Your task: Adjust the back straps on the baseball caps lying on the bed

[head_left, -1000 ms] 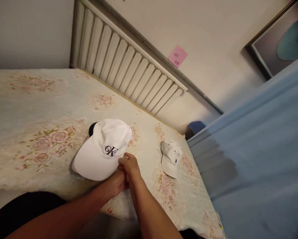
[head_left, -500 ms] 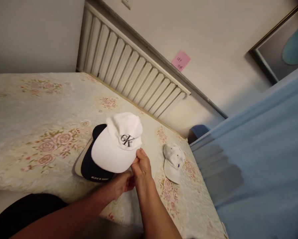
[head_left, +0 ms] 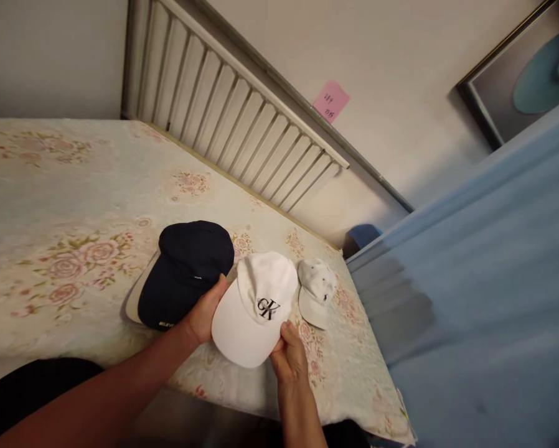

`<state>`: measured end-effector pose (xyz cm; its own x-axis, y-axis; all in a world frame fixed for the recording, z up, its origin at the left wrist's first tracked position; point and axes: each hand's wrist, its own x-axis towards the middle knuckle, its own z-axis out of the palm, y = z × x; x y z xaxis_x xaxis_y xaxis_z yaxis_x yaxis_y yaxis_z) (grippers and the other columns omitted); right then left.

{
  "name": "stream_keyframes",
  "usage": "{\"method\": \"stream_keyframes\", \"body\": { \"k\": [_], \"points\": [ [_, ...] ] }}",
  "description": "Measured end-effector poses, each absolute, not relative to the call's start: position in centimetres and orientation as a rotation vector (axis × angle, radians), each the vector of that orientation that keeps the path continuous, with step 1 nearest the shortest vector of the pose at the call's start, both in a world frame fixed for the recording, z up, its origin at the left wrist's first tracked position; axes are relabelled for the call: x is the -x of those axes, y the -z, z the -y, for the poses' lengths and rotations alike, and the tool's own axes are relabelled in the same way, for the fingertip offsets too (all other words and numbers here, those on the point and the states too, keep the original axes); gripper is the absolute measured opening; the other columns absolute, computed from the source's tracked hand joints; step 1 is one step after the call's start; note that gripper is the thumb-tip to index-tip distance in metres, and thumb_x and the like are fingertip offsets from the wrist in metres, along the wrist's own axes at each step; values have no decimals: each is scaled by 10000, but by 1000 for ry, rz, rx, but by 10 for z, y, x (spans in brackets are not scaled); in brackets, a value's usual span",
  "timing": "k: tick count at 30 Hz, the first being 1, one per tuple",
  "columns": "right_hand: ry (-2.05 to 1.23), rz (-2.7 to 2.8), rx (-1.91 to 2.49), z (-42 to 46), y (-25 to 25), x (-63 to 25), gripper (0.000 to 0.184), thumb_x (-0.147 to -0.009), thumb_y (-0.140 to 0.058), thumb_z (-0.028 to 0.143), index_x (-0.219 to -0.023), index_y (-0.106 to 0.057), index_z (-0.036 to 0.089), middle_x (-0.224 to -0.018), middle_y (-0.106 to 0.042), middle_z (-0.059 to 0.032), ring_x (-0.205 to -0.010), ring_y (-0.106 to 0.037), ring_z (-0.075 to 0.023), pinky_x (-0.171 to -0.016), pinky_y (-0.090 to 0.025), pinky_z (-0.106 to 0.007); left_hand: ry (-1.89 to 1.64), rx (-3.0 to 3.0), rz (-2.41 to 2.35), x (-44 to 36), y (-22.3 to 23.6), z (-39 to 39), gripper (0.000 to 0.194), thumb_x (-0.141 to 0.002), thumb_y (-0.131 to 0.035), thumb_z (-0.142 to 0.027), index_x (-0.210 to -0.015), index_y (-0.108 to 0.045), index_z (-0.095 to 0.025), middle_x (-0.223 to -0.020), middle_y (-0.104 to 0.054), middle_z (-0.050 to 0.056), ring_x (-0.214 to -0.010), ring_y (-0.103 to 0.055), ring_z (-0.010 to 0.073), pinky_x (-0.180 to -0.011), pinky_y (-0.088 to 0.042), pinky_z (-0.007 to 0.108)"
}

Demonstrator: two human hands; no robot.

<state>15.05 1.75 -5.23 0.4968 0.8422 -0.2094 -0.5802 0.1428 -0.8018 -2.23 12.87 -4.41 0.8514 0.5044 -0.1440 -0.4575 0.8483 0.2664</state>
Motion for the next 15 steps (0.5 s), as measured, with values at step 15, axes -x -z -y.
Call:
{"method": "stream_keyframes", "body": {
  "k": [15],
  "points": [
    [-1219,263,972,17,22,-127,392,-639,-731,274,-1007,-679,150,-985,-733,-115,-1070,-626,-311,-971,-446,-518,-446,-344,-276,21,49,-118,425,-784,-634,-290,-1157,-604,-89,-883,-744,153,-780,-702,320,-798,-506,452]
  ]
}}
